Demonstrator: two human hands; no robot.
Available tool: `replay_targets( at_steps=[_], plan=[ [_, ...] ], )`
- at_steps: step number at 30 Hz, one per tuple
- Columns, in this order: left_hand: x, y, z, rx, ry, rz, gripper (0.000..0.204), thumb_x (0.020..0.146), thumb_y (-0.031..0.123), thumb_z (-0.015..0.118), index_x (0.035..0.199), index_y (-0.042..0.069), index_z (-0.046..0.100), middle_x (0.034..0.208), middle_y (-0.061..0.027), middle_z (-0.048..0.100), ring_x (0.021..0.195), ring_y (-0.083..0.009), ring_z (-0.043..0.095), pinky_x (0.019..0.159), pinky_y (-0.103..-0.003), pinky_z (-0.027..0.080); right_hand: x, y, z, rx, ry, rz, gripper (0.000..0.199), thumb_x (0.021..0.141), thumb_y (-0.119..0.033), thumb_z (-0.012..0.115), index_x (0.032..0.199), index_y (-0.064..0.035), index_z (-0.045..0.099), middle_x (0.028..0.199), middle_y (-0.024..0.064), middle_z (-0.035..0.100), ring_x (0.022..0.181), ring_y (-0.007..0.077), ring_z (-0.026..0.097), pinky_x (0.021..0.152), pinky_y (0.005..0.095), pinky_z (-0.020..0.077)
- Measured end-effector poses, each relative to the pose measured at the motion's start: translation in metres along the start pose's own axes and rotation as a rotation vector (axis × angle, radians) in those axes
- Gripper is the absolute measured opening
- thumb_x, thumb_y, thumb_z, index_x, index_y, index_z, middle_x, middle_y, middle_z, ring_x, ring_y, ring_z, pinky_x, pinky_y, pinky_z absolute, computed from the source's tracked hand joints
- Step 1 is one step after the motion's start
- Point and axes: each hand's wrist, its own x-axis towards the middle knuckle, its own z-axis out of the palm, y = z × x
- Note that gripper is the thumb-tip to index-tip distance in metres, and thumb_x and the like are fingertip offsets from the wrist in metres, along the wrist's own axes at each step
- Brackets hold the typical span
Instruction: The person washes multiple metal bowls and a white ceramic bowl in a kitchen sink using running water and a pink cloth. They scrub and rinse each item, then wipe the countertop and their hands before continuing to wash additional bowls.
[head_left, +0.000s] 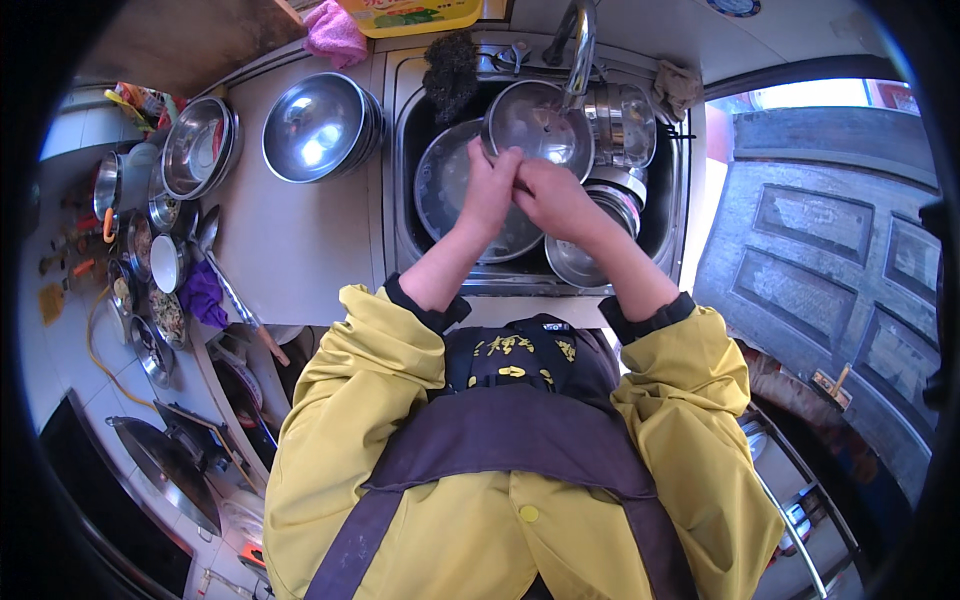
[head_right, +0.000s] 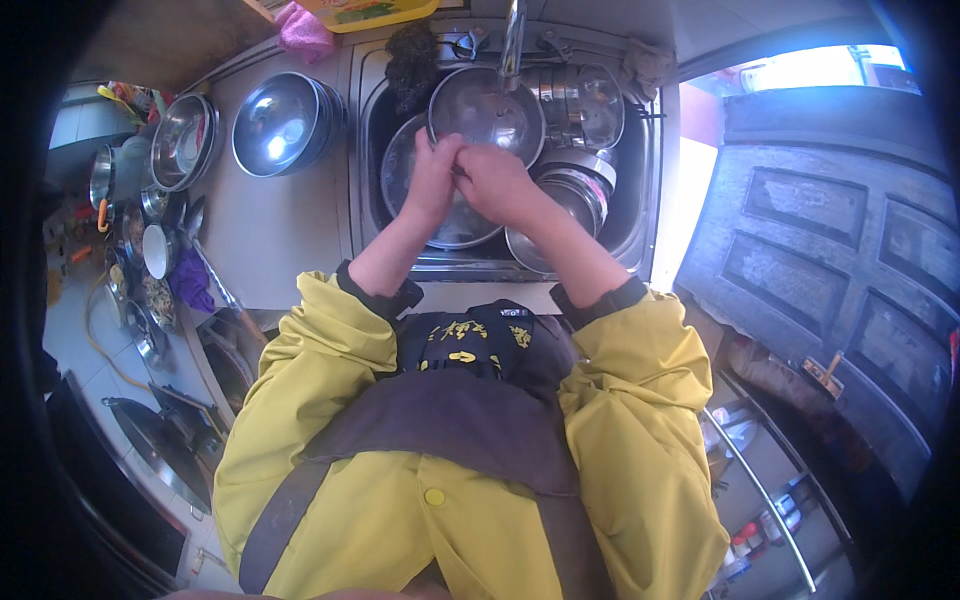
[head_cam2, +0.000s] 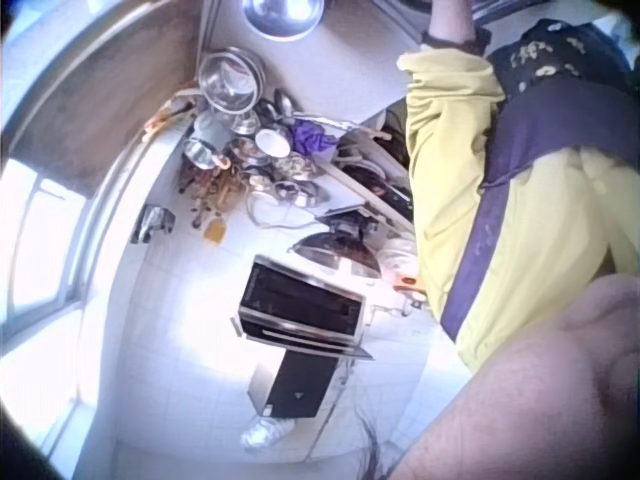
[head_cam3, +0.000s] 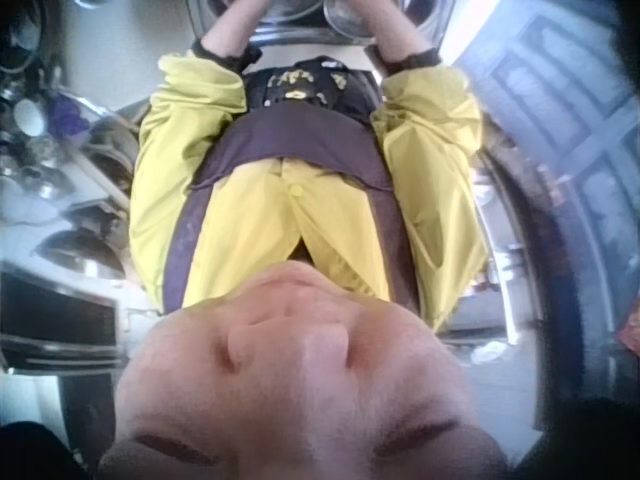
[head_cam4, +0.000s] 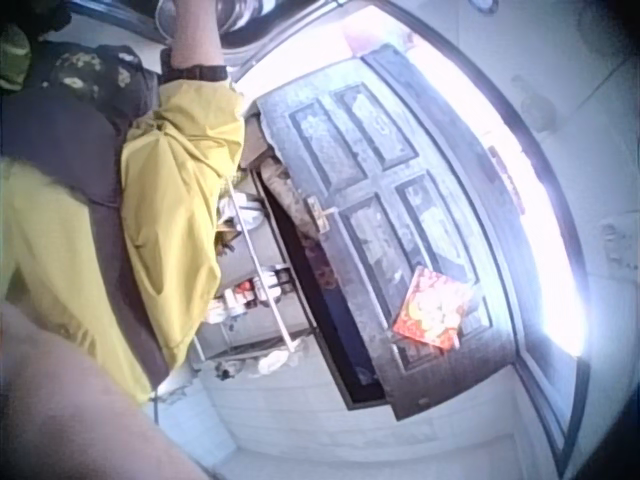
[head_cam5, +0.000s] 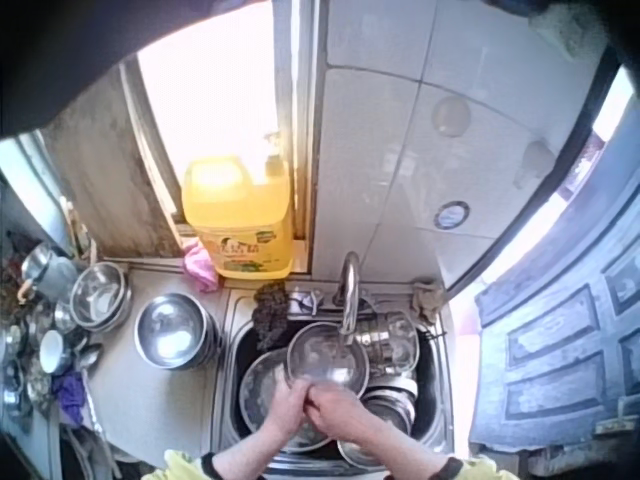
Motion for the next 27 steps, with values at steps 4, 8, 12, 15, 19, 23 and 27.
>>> replay_targets(
  at_steps=[4,8,12,15,19,23,27],
  plan=[
    [0.008,0.011,-0.013,-0.027,-0.07,-0.442,0.035,0.085,0.03,0.048,0.113,0.008,0.044,0.107,-0.009,0.052,0.099,-0.0217,0.054,0.081,-0.043,0.047,-0.003,0.016,-0.002,-0.765,0.078,-0.184,0.033,0.073,-0.009,0.062,0.106,-0.0148,0.06,0.115,0.0081,0.056,0.107,0.0253,0.052,0.104,0.0469,0.0259],
    [0.005,0.001,-0.011,-0.075,-0.062,-0.312,0.052,0.08,0.031,0.056,0.117,0.002,0.035,0.103,-0.0138,0.05,0.088,-0.0207,0.055,0.074,-0.036,0.049,-0.001,0.015,0.007,-0.219,0.175,-0.232,0.022,0.072,-0.01,0.064,0.094,-0.0099,0.064,0.084,0.0057,0.065,0.087,0.0268,0.061,0.097,0.0426,0.0353],
    [0.004,0.003,-0.009,0.067,-0.006,-0.134,0.056,0.081,0.029,0.055,0.122,-0.001,0.03,0.101,-0.0132,0.049,0.085,-0.0191,0.053,0.066,-0.035,0.049,0.001,0.015,0.007,-0.201,0.001,-0.158,0.038,0.074,-0.01,0.056,0.112,-0.0181,0.057,0.113,0.0072,0.057,0.111,0.0275,0.048,0.098,0.0505,0.0294],
    [0.011,0.018,-0.019,0.007,-0.086,-0.45,0.051,0.08,0.037,0.052,0.116,0.005,0.036,0.102,-0.0136,0.05,0.091,-0.025,0.055,0.073,-0.047,0.05,-0.001,0.02,-0.002,-0.658,0.059,-0.105,0.029,0.074,-0.011,0.062,0.102,-0.0189,0.063,0.107,0.0024,0.061,0.118,0.0213,0.046,0.105,0.0539,0.0178],
    [0.012,0.011,-0.02,0.074,-0.065,-0.352,0.055,0.078,0.038,0.053,0.117,0.005,0.034,0.101,-0.013,0.05,0.092,-0.0256,0.055,0.073,-0.047,0.05,0.0,0.013,0.002,0.108,0.054,-0.14,0.021,0.079,-0.015,0.059,0.099,-0.0148,0.064,0.092,0.0054,0.064,0.104,0.0241,0.055,0.102,0.0511,0.0266],
    [0.006,-0.014,-0.02,-0.129,-0.004,-0.411,0.053,0.08,0.036,0.049,0.118,0.004,0.031,0.1,-0.0121,0.051,0.089,-0.0248,0.055,0.073,-0.046,0.051,-0.003,0.001,0.005,-0.102,0.138,-0.133,0.027,0.08,-0.024,0.06,0.105,-0.0149,0.062,0.1,0.0083,0.061,0.108,0.0252,0.051,0.104,0.0544,0.0175],
    [0.012,-0.02,-0.033,-0.417,-0.185,-0.844,0.057,0.084,0.043,0.038,0.128,0.007,0.03,0.122,-0.0225,0.043,0.102,-0.038,0.053,0.074,-0.045,0.054,-0.012,0.015,-0.024,-0.231,0.122,-0.06,0.027,0.076,-0.033,0.061,0.091,-0.0108,0.06,0.088,0.007,0.059,0.094,0.0256,0.053,0.102,0.0572,0.0177]
  ],
)
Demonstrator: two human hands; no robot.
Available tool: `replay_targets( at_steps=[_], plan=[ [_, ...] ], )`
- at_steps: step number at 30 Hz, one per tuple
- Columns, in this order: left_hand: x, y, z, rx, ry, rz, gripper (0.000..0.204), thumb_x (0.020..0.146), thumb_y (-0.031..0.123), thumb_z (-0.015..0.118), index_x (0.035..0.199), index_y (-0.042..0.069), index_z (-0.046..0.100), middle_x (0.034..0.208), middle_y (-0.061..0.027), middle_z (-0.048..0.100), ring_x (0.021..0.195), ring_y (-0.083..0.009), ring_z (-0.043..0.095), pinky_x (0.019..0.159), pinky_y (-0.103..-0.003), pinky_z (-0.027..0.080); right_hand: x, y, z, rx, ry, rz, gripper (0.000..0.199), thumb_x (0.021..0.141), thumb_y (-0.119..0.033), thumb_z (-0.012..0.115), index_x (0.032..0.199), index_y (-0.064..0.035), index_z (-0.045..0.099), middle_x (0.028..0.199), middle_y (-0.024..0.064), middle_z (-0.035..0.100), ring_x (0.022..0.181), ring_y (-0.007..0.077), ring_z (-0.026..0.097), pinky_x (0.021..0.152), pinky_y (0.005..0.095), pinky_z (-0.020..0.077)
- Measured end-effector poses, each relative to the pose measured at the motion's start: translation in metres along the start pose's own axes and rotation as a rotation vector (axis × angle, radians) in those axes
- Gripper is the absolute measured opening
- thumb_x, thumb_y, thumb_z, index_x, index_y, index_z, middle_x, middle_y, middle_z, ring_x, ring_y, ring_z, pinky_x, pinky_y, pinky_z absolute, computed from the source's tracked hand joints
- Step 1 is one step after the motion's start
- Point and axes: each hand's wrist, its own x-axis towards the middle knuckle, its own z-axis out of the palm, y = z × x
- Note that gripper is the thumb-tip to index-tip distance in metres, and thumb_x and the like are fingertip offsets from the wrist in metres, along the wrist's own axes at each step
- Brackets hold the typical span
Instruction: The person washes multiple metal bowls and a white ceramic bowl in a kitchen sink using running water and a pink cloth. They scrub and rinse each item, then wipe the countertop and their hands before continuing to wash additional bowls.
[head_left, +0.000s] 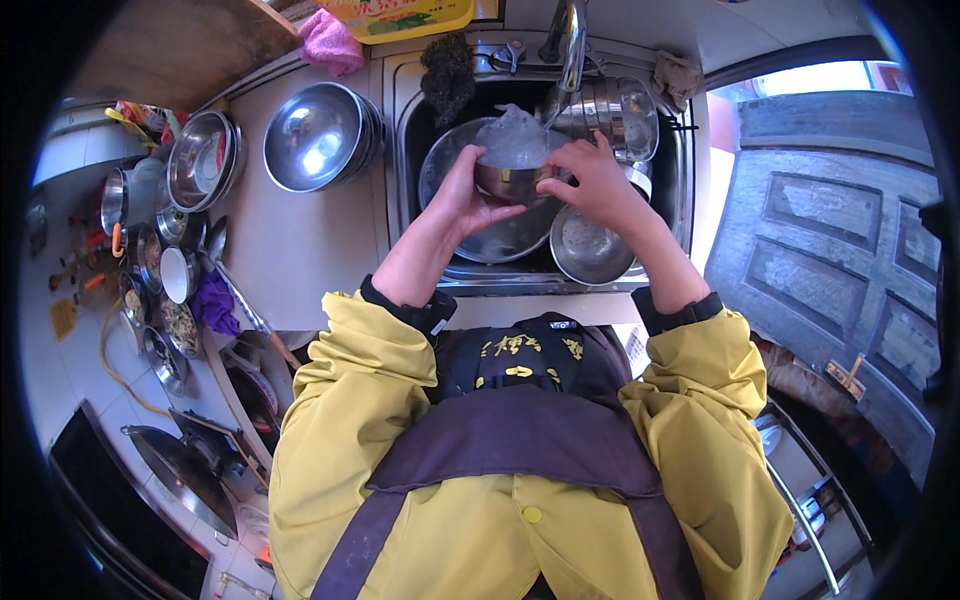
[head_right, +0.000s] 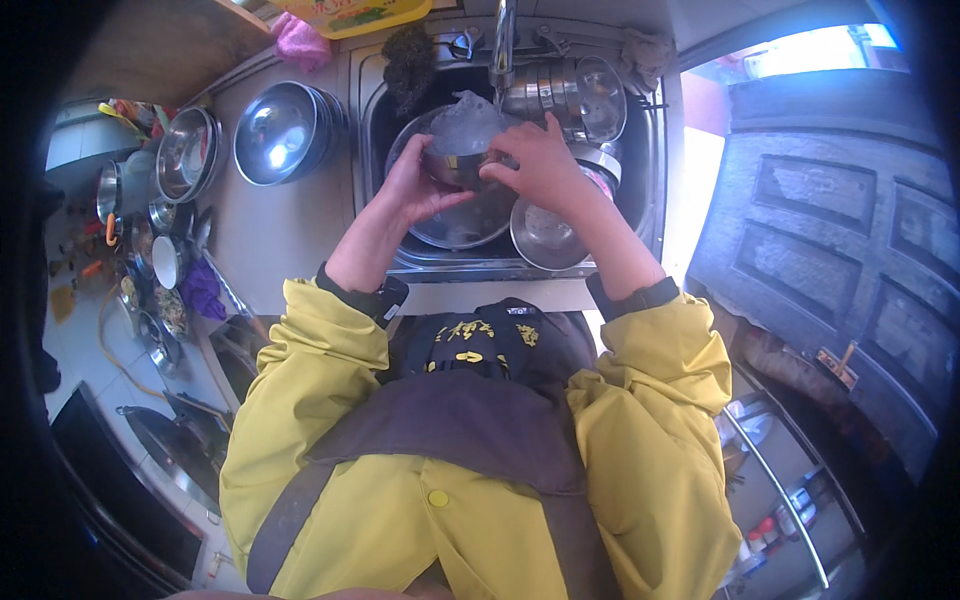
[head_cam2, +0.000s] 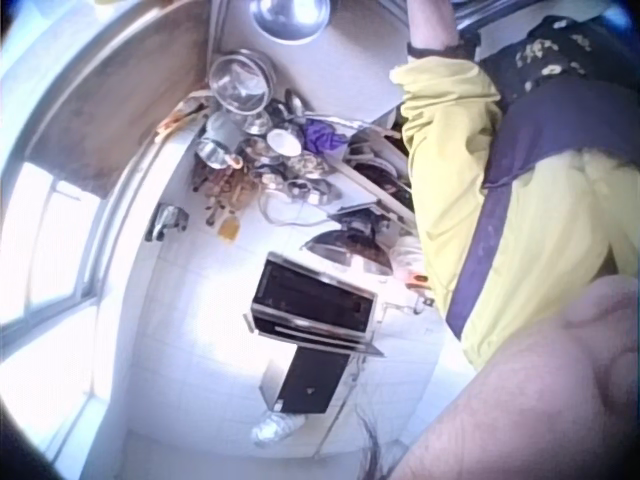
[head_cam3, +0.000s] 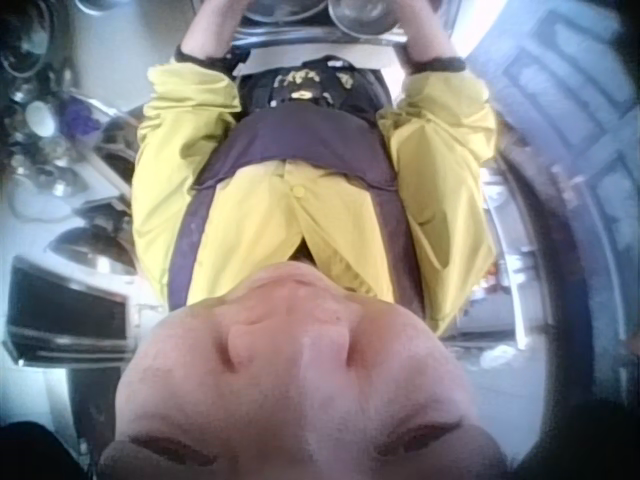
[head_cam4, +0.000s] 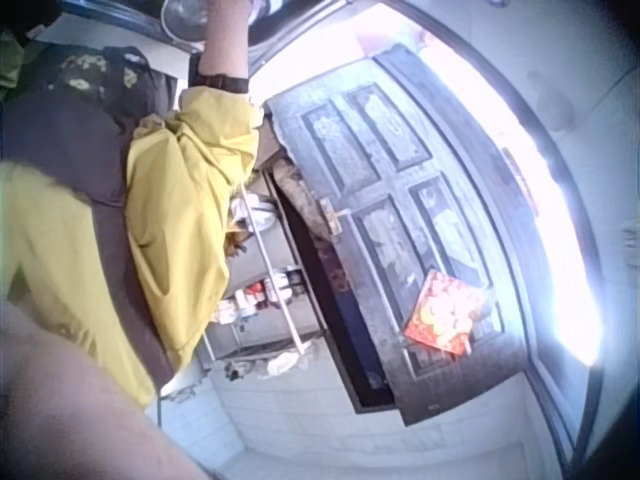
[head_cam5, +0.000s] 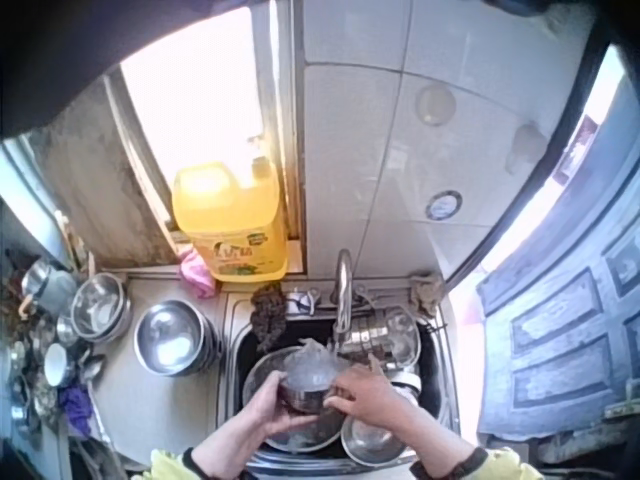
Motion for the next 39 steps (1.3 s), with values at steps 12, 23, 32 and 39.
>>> replay_targets(
  at_steps=[12,23,32,39],
  plan=[
    [-0.003,-0.009,-0.015,-0.16,-0.138,-0.321,0.049,0.086,0.038,0.039,0.125,0.009,0.034,0.125,-0.0244,0.037,0.11,-0.0521,0.042,0.082,-0.056,0.047,0.004,-0.024,-0.004,0.226,-0.103,0.194,0.022,0.075,-0.024,0.062,0.073,-0.0023,0.056,0.071,0.0113,0.056,0.074,0.0267,0.054,0.068,0.0347,0.0408],
    [-0.005,0.005,0.006,0.199,0.026,0.415,0.028,0.084,0.028,0.048,0.107,0.012,0.04,0.098,-0.0077,0.054,0.089,-0.0193,0.057,0.078,-0.041,0.049,0.002,-0.002,0.01,-0.492,0.239,-0.127,0.022,0.074,-0.004,0.057,0.092,-0.0139,0.062,0.098,0.0018,0.063,0.108,0.0186,0.055,0.106,0.0543,0.0162],
    [-0.005,0.005,0.017,0.272,0.173,0.682,0.039,0.08,0.023,0.052,0.111,0.004,0.039,0.099,-0.0105,0.05,0.089,-0.0175,0.053,0.068,-0.034,0.049,0.011,-0.016,0.021,-0.278,-0.106,-0.177,0.039,0.078,-0.007,0.054,0.113,-0.022,0.057,0.119,0.0021,0.056,0.12,0.0185,0.044,0.105,0.0542,0.0194],
    [-0.012,0.004,0.025,0.445,0.213,0.662,0.07,0.079,0.025,0.059,0.13,0.0,0.02,0.113,-0.0163,0.045,0.1,-0.0237,0.049,0.083,-0.035,0.043,0.016,-0.012,0.02,0.248,-0.127,-0.013,0.024,0.077,-0.01,0.059,0.1,-0.0122,0.06,0.094,0.0086,0.061,0.107,0.0255,0.053,0.099,0.056,0.0273]
  ],
)
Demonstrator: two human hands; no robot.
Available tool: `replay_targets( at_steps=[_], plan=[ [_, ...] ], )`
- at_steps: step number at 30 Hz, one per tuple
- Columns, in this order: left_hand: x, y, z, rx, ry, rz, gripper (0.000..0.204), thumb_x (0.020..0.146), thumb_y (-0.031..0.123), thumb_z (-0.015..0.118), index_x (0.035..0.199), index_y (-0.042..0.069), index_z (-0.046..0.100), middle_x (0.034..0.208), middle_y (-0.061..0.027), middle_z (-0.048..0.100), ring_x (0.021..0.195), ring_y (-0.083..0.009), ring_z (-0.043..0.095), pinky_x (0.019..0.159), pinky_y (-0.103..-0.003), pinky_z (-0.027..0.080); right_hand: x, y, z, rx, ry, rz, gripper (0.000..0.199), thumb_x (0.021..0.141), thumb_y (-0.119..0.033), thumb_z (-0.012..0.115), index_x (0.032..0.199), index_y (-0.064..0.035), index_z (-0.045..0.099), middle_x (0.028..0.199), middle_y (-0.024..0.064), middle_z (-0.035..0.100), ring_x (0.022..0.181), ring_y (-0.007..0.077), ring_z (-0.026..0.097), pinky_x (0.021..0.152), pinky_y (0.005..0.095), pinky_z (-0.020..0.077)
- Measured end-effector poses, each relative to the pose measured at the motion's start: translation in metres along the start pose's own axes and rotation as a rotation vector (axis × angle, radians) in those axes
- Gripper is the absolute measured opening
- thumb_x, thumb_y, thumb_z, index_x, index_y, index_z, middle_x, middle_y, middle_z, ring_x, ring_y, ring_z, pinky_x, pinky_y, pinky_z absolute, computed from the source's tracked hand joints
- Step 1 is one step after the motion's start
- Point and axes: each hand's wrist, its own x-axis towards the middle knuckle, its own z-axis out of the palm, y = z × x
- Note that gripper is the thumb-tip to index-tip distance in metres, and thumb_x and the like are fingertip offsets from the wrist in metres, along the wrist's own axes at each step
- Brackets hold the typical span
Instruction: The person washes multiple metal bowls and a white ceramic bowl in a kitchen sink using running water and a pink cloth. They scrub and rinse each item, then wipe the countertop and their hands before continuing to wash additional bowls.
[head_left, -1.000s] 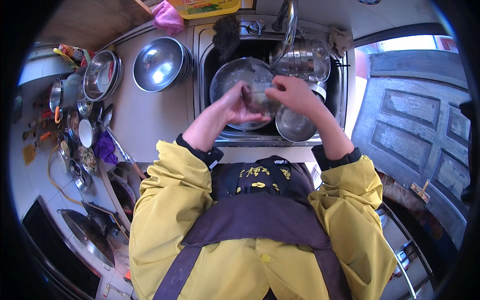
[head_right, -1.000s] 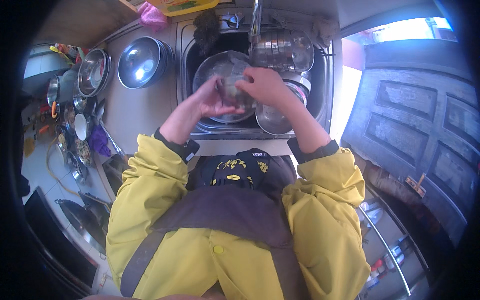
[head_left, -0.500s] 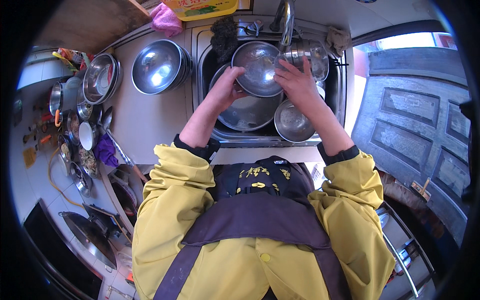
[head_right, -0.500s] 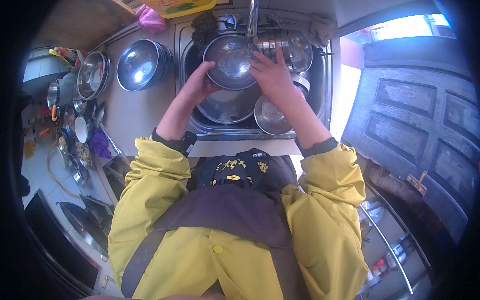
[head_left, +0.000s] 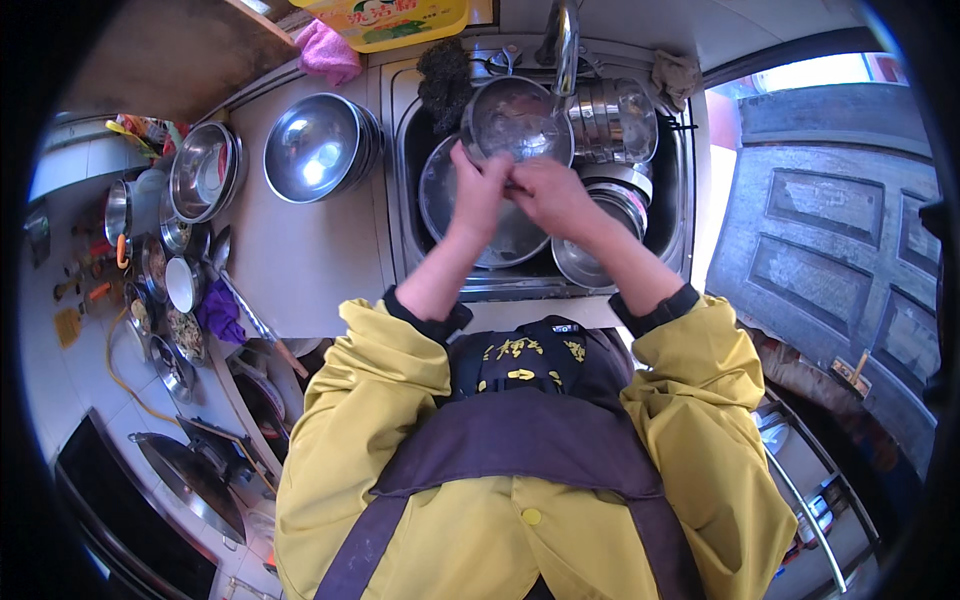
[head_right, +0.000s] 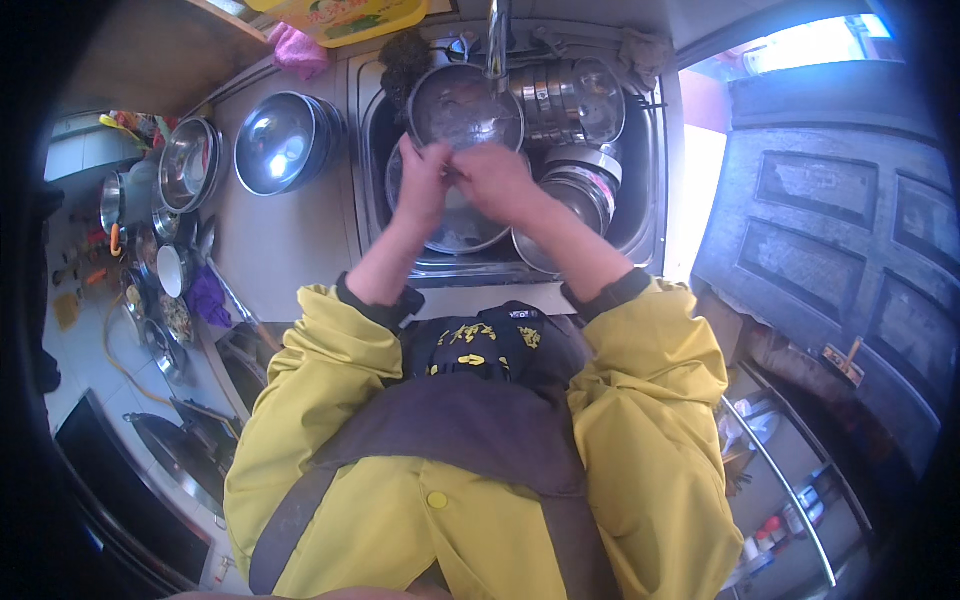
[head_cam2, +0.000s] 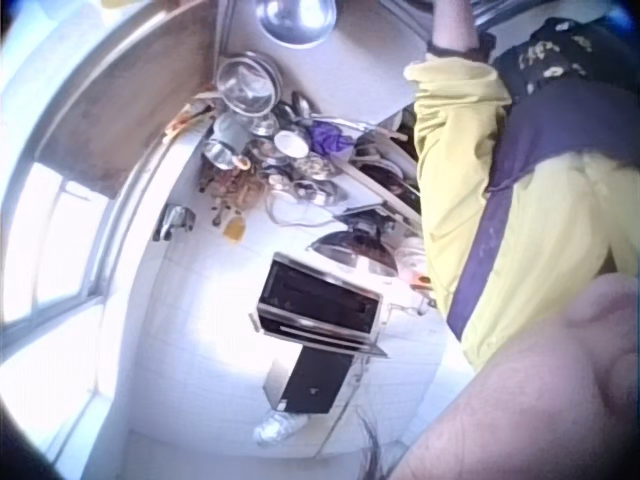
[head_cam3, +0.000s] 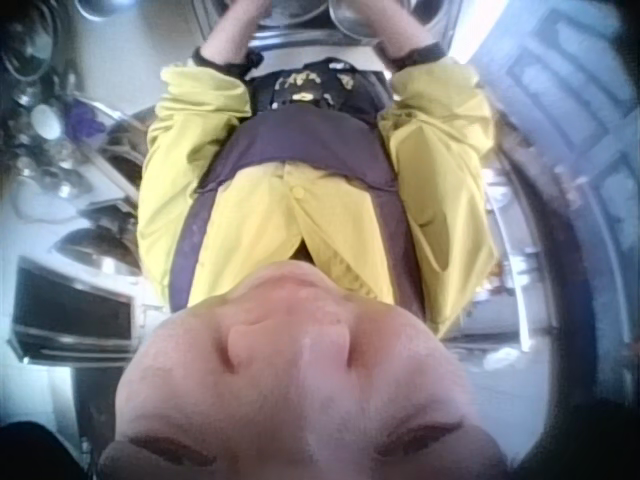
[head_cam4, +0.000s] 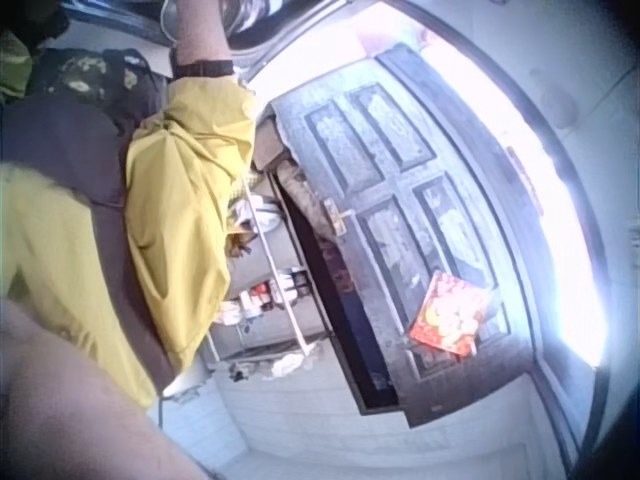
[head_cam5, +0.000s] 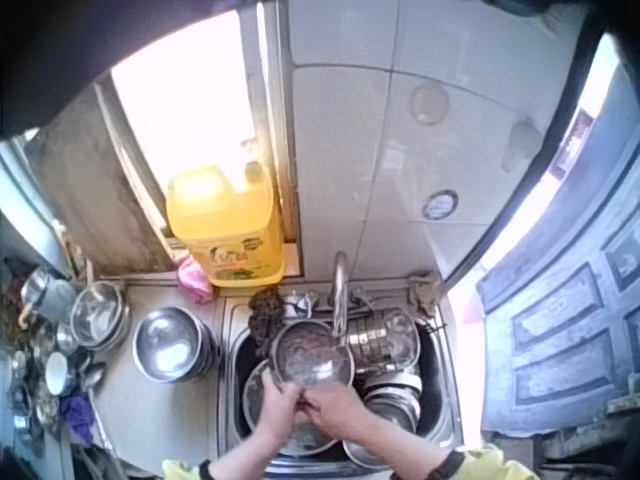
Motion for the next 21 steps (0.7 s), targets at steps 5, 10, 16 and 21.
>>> replay_targets(
  at_steps=[5,10,16,21],
  plan=[
    [0.004,0.011,-0.002,0.161,-0.007,-0.13,0.06,0.08,0.033,0.056,0.122,-0.002,0.031,0.103,-0.0163,0.054,0.089,-0.0229,0.054,0.083,-0.033,0.043,-0.002,0.005,0.006,-0.646,0.133,-0.09,0.033,0.076,-0.01,0.06,0.109,-0.0118,0.058,0.113,0.0071,0.058,0.113,0.0248,0.049,0.102,0.0555,0.0206],
    [0.003,-0.004,0.011,0.483,0.13,0.302,0.066,0.075,0.026,0.063,0.121,-0.006,0.028,0.112,-0.0204,0.048,0.098,-0.0306,0.053,0.088,-0.035,0.041,-0.002,0.004,0.014,0.486,-0.063,0.176,0.035,0.078,-0.013,0.056,0.112,-0.0129,0.057,0.122,0.0036,0.053,0.118,0.022,0.045,0.102,0.0563,0.0201],
    [0.001,0.017,0.004,0.114,-0.084,-0.22,0.056,0.079,0.03,0.057,0.12,-0.001,0.034,0.096,-0.0123,0.054,0.08,-0.019,0.056,0.063,-0.029,0.048,-0.005,0.02,0.022,-0.561,0.163,-0.146,0.035,0.074,-0.009,0.06,0.108,-0.0161,0.06,0.11,0.0039,0.06,0.115,0.0206,0.048,0.101,0.0563,0.0238],
    [-0.004,0.007,0.012,0.381,0.088,0.187,0.058,0.075,0.02,0.057,0.119,-0.007,0.03,0.106,-0.0176,0.051,0.088,-0.0227,0.055,0.077,-0.025,0.044,-0.005,0.019,0.033,-0.032,0.13,-0.031,0.026,0.079,-0.011,0.054,0.105,-0.0137,0.061,0.113,0.0047,0.059,0.113,0.0235,0.048,0.102,0.0566,0.0211]
  ],
)
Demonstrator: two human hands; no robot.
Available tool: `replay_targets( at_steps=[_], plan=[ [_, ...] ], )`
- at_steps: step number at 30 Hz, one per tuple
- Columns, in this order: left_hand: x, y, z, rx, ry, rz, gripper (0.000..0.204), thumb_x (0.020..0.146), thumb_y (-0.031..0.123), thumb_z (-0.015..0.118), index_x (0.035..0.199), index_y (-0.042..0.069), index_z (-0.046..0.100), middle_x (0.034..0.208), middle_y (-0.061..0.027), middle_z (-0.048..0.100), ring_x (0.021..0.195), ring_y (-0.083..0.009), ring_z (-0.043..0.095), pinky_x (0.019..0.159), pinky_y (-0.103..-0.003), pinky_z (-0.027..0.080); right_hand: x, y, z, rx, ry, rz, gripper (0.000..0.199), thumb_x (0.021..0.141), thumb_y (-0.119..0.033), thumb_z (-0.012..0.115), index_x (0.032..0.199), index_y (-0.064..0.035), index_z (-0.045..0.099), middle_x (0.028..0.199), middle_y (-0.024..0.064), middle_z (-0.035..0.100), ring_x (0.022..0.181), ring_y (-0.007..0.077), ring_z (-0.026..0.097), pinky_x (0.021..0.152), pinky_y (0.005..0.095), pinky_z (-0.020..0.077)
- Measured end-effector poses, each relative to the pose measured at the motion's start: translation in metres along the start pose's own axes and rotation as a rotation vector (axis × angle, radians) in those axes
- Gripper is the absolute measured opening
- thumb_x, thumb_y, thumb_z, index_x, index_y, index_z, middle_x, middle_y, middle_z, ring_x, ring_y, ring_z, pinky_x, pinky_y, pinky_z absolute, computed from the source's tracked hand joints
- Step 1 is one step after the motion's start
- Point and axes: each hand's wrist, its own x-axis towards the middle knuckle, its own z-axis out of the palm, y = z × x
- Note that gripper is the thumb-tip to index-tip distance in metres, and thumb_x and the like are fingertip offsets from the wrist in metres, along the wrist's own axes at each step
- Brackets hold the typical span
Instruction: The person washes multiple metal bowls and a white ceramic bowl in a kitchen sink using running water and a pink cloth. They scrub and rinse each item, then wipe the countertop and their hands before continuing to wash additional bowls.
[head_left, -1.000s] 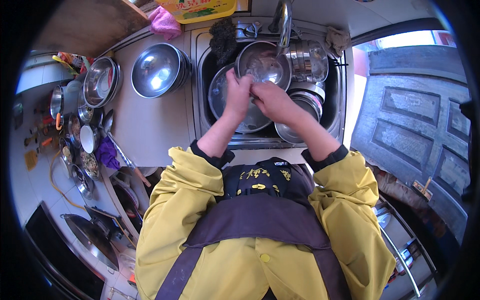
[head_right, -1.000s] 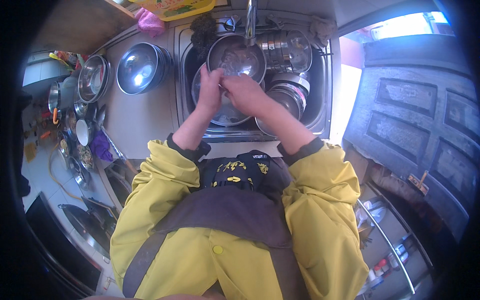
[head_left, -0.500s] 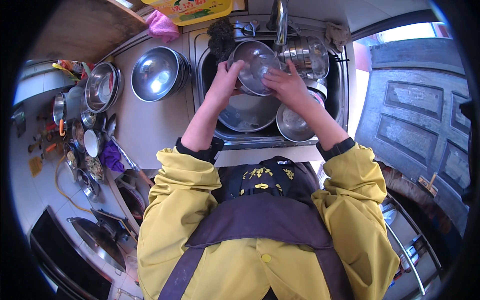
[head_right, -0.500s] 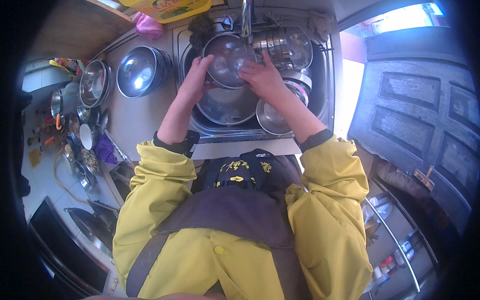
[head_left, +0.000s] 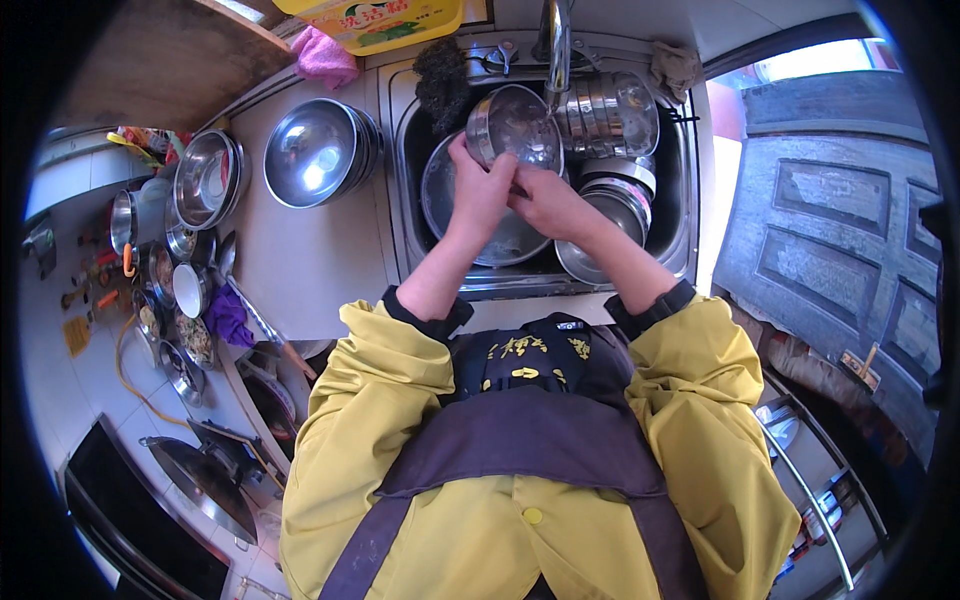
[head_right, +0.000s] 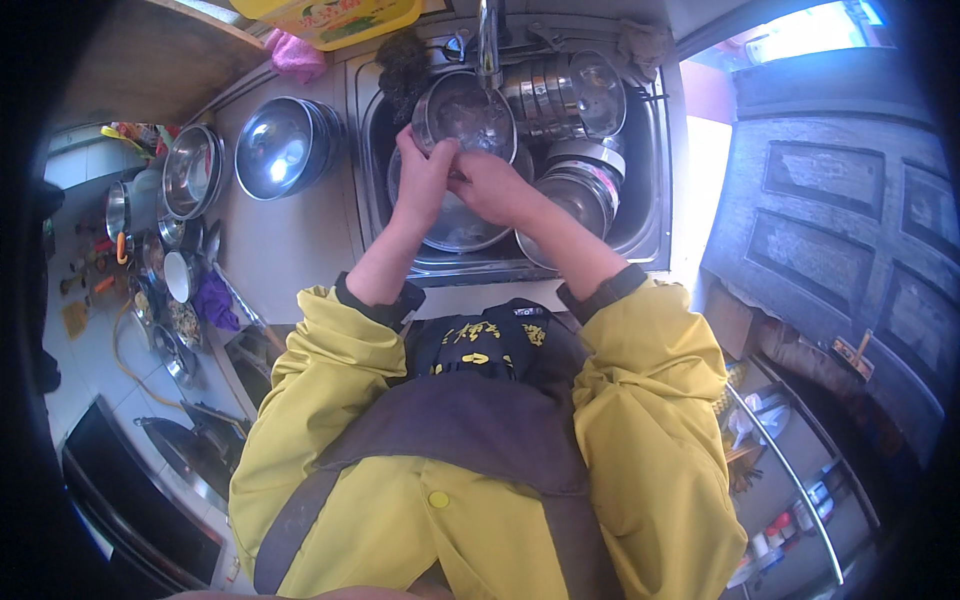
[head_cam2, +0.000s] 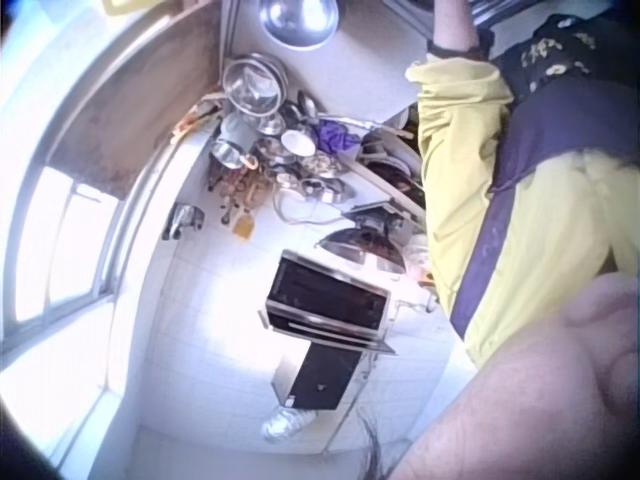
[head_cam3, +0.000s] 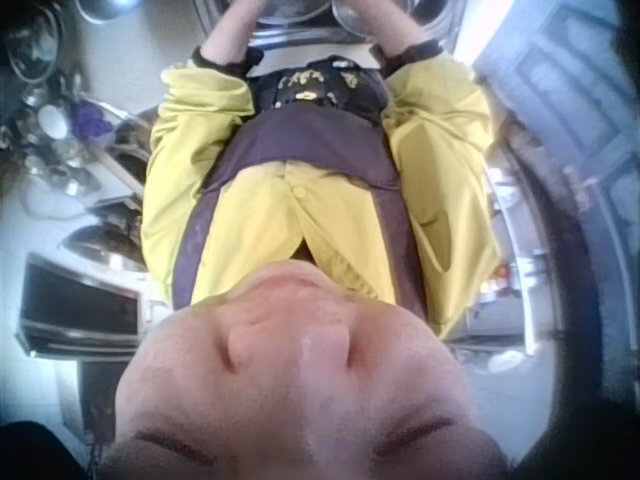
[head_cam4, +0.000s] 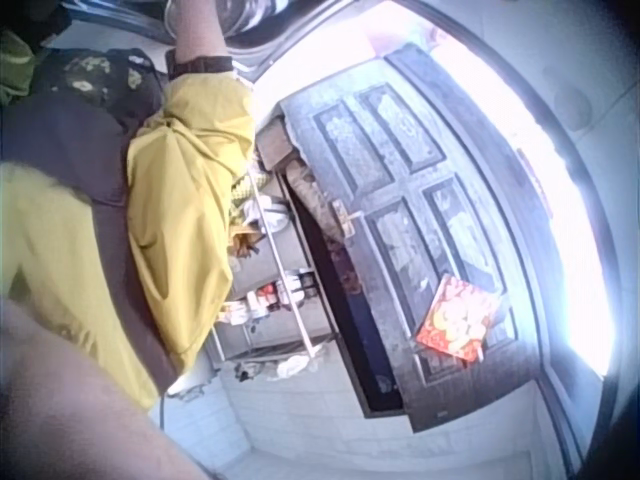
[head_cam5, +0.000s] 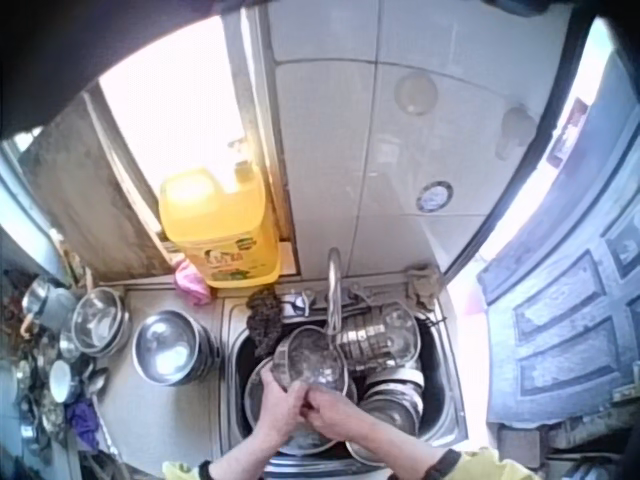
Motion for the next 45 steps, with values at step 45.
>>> replay_targets(
  at_steps=[45],
  plan=[
    [0.0,-0.018,0.007,-0.326,0.064,-0.137,0.045,0.078,0.022,0.052,0.116,0.004,0.035,0.097,-0.0113,0.05,0.086,-0.0205,0.053,0.07,-0.037,0.049,0.004,-0.008,-0.023,-0.089,-0.135,0.094,0.032,0.074,-0.017,0.063,0.106,-0.0178,0.06,0.11,0.0036,0.059,0.114,0.0226,0.049,0.104,0.0554,0.0182]
  ],
)
